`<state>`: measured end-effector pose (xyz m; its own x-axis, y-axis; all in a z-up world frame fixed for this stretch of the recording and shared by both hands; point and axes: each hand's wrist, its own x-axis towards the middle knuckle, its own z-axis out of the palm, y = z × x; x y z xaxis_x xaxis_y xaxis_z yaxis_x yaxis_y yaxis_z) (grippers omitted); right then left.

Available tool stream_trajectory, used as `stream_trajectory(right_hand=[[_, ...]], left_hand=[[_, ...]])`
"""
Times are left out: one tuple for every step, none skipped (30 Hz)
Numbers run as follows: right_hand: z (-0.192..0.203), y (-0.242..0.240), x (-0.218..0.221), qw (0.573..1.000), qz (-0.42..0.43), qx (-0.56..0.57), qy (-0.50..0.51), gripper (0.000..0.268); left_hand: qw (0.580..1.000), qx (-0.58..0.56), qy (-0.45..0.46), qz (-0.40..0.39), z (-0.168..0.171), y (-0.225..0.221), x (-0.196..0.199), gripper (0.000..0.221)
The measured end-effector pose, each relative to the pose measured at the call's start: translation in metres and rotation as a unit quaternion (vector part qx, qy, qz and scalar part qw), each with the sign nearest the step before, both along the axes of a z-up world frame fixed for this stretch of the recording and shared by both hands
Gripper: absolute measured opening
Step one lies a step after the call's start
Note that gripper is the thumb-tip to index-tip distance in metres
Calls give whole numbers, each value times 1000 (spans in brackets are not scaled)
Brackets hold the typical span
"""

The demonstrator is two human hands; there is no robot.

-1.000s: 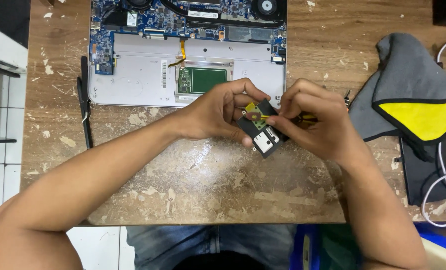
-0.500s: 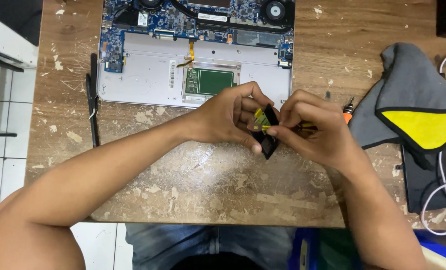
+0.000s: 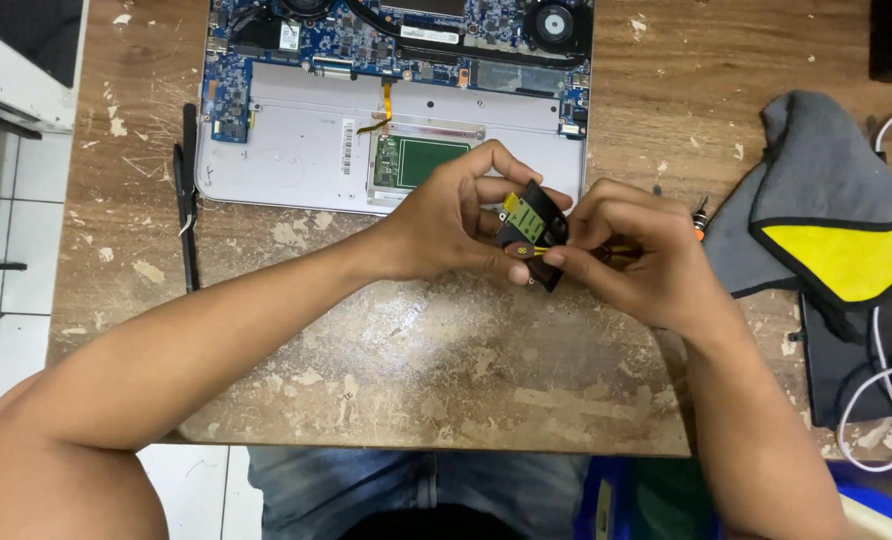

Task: Disassembling a laptop by removing screws and extracting a small internal component from the chassis.

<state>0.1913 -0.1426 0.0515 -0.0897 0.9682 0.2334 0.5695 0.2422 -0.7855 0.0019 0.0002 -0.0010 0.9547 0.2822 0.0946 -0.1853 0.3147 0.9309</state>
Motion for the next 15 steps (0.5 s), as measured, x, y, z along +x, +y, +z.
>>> stream_trajectory(right_hand=[[3, 1, 1, 1000, 7, -9, -7, 34], [4, 1, 4, 1000, 8, -9, -7, 34], [6, 0, 8, 1000, 17, -18, -16, 34], [8, 0, 12, 999, 26, -26, -25, 35], [7, 0, 11, 999, 25, -26, -26, 35], [6, -1, 11, 999, 0, -11, -44, 35], [5, -1, 10, 998, -25, 5, -61, 36], [2, 0, 10, 998, -26, 5, -61, 36], [-1, 1, 10, 996, -29, 20, -82, 29], [-3, 1, 10, 994, -31, 34, -103, 23], [-4, 2, 9, 994, -31, 34, -102, 23], [-4, 2, 9, 994, -35, 20, -105, 26], [-4, 3, 8, 993, -39, 6, -108, 30], [-5, 3, 6, 993, -38, 6, -107, 30], [-6, 3, 4, 996, -51, -28, -63, 30]], left_hand=[[1000, -14, -13, 12, 1, 0, -1, 60], [1000, -14, -13, 13, -1, 0, -2, 60], [999, -20, -26, 13, -2, 0, -2, 61], [999, -26, -39, 12, -4, 0, -2, 61], [999, -26, -39, 11, -3, 0, -2, 61], [999, -14, -35, 9, -1, -1, -2, 62], [999, -2, -31, 7, 0, -1, -2, 62], [1000, -2, -31, 6, 0, -1, -2, 62], [1000, 19, -5, 12, 0, -1, -2, 63], [999, 40, 21, 18, 1, -2, -3, 65], [999, 40, 22, 18, 1, -3, -3, 65], [999, 23, 25, 20, 1, -4, -3, 65], [999, 6, 27, 24, 2, -6, -3, 66], [999, 7, 28, 25, 1, -8, -3, 66], [998, 41, 16, 35, 0, -10, -3, 65]])
